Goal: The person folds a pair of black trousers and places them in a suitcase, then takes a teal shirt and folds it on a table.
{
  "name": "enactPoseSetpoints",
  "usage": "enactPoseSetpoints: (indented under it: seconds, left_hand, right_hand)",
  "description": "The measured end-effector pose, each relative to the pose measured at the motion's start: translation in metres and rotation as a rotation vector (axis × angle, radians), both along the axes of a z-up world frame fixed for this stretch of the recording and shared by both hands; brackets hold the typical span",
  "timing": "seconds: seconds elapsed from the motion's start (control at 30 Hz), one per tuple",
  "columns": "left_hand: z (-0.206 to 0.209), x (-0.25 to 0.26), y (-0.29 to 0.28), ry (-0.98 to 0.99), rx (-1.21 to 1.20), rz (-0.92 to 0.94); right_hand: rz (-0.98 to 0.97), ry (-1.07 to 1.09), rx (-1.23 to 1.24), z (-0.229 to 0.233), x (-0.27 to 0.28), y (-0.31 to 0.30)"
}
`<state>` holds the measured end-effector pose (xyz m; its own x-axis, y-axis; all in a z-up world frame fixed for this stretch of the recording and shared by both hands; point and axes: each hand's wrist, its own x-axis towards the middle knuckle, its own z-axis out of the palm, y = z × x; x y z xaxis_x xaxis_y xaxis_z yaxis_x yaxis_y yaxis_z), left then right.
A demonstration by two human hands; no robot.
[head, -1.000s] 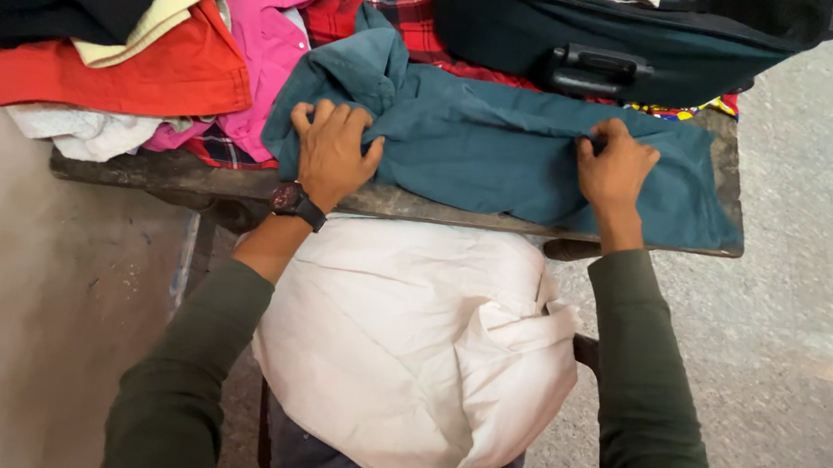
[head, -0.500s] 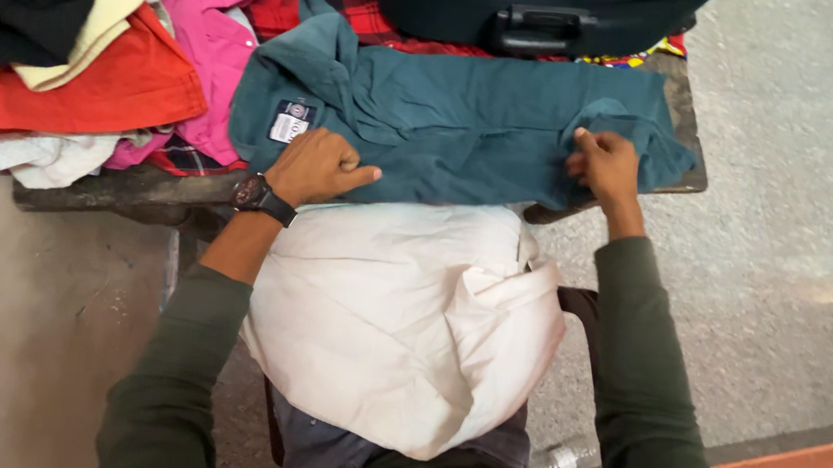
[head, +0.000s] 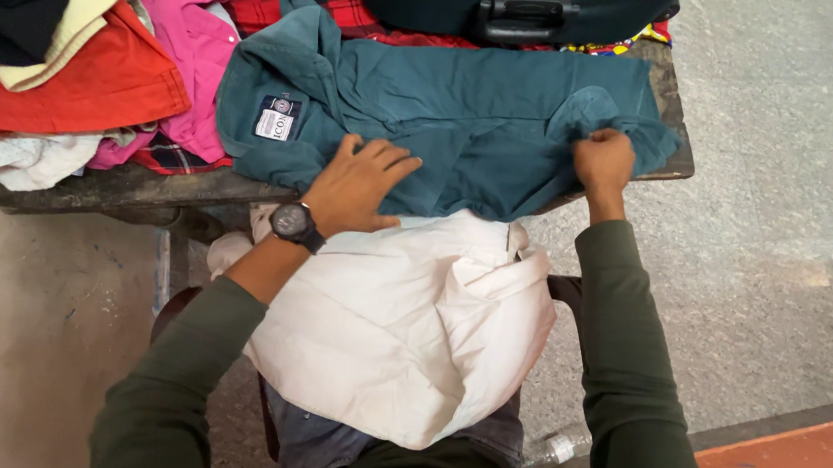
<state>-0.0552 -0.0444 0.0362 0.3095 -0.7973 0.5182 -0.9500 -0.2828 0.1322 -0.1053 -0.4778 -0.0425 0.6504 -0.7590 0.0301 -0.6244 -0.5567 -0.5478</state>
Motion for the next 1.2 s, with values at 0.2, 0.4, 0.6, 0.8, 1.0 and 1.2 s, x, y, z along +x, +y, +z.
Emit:
enactPoseSetpoints:
  seconds: [0.2, 0.4, 0.6, 0.8, 1.0, 1.2]
  left_hand:
    - [-0.020, -0.007, -0.014, 0.342, 0.358, 0.013]
    - [-0.002, -0.014, -0.013, 0.736, 0.484, -0.043]
    - [-0.001, -0.012, -0.015, 0.898, 0.591, 0.012]
    - [-0.020, -0.006, -0.014, 0.834, 0.533, 0.118]
    - [-0.026, -0.004, -0.012, 0.854, 0.616, 0.130]
    - [-0.019, -0.005, -0.014, 0.822, 0.470, 0.169]
  right_hand:
    - [-0.464, -0.797, 0.372, -0.041, 0.001, -0.054]
    - [-0.577, -0.825, 0.121, -0.023, -0.016, -0.047]
    - [-0.354, -0.672, -0.393, 0.038, -0.023, 0.004]
    - [-0.171, -0.307, -0.133, 0.038, -0.012, 0.010]
    - [-0.229, 0.167, -0.196, 0.036, -0.024, -0.005]
    - [-0.069, -0.006, -0.161, 0.041, -0.018, 0.005]
